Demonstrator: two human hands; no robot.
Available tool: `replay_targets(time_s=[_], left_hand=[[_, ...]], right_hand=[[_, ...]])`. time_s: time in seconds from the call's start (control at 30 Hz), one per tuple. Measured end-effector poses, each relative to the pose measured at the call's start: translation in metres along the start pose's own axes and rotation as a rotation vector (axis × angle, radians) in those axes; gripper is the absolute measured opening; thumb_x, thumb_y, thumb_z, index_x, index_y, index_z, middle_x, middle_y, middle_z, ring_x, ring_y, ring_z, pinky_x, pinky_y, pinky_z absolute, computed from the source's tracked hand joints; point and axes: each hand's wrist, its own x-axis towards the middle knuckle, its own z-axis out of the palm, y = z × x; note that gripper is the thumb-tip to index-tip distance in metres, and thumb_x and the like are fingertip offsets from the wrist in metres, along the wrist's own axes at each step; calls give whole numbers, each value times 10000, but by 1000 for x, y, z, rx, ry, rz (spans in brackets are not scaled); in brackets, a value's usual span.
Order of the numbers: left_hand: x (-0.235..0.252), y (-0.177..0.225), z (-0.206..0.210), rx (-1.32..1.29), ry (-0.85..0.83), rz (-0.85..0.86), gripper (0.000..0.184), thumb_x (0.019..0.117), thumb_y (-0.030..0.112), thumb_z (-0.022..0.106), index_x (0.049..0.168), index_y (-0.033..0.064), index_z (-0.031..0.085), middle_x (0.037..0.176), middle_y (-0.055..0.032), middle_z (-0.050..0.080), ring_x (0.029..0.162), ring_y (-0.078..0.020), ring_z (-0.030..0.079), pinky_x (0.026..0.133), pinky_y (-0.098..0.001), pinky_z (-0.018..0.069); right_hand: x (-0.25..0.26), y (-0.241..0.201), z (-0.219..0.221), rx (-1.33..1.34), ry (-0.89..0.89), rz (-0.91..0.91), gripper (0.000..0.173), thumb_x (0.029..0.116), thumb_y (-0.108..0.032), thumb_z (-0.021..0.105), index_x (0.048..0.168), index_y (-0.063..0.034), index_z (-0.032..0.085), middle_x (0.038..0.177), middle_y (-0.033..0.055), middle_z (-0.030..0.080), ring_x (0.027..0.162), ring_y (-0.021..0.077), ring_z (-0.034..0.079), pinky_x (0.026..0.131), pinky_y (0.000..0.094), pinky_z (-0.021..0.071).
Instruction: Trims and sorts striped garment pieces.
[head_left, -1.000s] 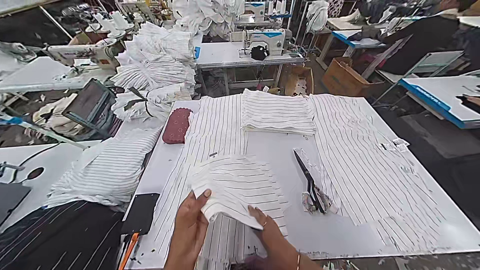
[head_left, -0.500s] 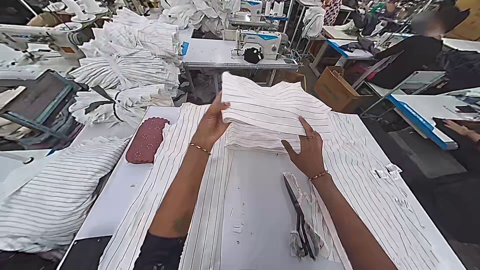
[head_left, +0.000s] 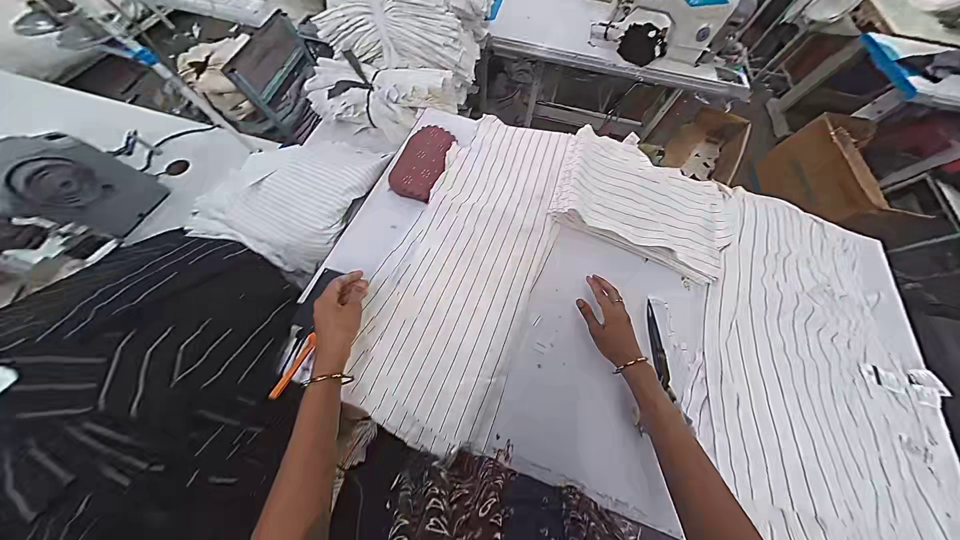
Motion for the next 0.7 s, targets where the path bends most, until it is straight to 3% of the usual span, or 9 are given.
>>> replay_targets(time_s=[0.1,0.17,0.23,0.33,0.43,0.53,0.6,0.63,0.7], left_hand=[[-39,-31,-49,98,100,-36,330,1055,134,522,1315,-58,591,1180,-237,675,1002,-255,675,898,-418,531],[-63,-39,-55,186,53,35,345,1050,158,531,1306,-62,605,1211,-261,671,1082,-336,673,957,-499,522],[-76,-42,-42,258,-68,126,339,1041,146,548,1309,-51,614,1260,-261,653,1131,-370,659,964,-519,528],[-85,-41,-7,308,-235,257,337,1001,147,608,1276,-45,646,1302,-266,625,1165,-400,629,973,-524,515],[-93,-33,30,313,-337,422,337,993,170,612,1250,-43,666,1309,-274,621,1237,-452,583,1042,-600,455],[-112,-29,63,280,-377,621,376,978,216,612,1230,-56,673,1327,-302,604,1256,-517,555,1024,-680,425],[-130,-29,81,331,-438,740,521,974,339,581,1298,-66,634,1404,-325,551,1319,-540,506,1071,-709,365],[-142,-31,90,367,-490,810,618,973,428,558,1345,-62,609,1441,-327,523,1359,-538,472,1095,-730,316],[-172,-41,104,429,-639,973,792,955,606,487,1425,-27,563,1499,-284,495,1413,-508,430,1115,-762,240]], right_hand=[[-16,-31,52,-22,-55,-68,579,1025,-370,528,1428,45,554,1509,258,497,1425,423,451,1190,548,338],[-37,-54,76,0,-31,-128,491,1015,-309,566,1356,40,623,1449,232,568,1381,405,511,1169,529,384],[-63,-75,90,60,35,-171,337,977,-187,620,1199,50,710,1301,233,666,1259,409,613,1091,503,473],[-108,-92,100,130,71,-212,181,944,-60,630,1025,37,761,1147,216,725,1150,384,679,1031,472,526],[-164,-96,94,166,85,-207,167,940,-26,625,998,16,775,1111,187,740,1136,333,693,1024,425,540],[-234,-88,79,134,184,-182,155,935,-18,636,1005,-6,774,1117,161,741,1160,289,682,1049,362,524],[-281,-82,59,96,235,-56,148,942,-58,658,1013,-12,780,1122,154,747,1156,282,689,1046,366,526],[-302,-81,45,64,265,70,153,947,-101,667,991,-18,788,1074,136,760,1084,267,716,986,384,560],[-330,-78,9,1,306,408,243,996,-181,613,1019,-8,781,902,132,771,827,275,757,765,482,614]])
